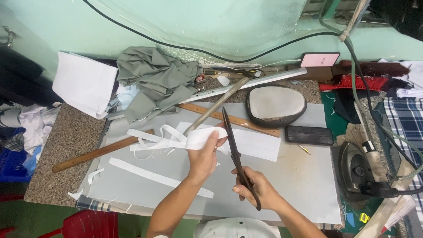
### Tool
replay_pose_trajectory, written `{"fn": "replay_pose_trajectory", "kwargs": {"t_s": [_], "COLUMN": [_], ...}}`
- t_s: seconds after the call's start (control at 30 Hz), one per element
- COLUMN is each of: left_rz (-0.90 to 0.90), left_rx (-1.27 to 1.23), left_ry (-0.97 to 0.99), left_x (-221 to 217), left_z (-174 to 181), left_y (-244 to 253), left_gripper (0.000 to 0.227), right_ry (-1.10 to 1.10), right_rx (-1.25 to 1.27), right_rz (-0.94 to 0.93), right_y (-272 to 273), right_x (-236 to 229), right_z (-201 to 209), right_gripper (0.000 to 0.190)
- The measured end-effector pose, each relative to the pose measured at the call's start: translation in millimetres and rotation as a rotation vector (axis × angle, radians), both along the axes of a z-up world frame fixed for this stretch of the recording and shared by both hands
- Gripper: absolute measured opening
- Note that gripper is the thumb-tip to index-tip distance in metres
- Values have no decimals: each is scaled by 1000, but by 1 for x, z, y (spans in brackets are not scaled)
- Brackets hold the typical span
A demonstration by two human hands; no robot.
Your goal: The person uses a pair of large shears to cut a long strip of white paper on a table. They hold the paper with one hand and cut it into smaller pieces with the other, occasionally adjusting the paper's position.
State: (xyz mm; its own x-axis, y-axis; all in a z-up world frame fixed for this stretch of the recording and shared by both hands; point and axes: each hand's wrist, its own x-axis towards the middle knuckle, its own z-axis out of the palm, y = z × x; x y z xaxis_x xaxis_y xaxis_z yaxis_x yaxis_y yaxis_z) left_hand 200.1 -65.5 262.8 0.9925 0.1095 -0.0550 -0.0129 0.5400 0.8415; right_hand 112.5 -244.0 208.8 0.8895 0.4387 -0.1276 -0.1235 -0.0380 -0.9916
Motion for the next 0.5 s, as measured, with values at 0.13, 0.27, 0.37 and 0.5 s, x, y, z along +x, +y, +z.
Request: {"fn": "replay_pose_trajectory", "kwargs": {"t_s": [0.13,0.27,0.37,0.5], "left_rz": [-44,-26,-1,11], "left_rx": [17,9,-3,5], "left_ry": [-16,35,70,-8], "left_x": [-1,-2,-2,-2], "left_z": [0,-2,1,2], "left_y": [-3,-5,-7,-8], "left_gripper": [28,30,29,28], "right_ry": [26,-10,-44,-16], "right_rx": [79,53,9,-101], "right_rz": [82,82,47,-8], "right_y": [1,2,3,2], "right_x": [4,6,5,4], "right_z": [17,31,25,17], "right_gripper": [72,91,78,59]}}
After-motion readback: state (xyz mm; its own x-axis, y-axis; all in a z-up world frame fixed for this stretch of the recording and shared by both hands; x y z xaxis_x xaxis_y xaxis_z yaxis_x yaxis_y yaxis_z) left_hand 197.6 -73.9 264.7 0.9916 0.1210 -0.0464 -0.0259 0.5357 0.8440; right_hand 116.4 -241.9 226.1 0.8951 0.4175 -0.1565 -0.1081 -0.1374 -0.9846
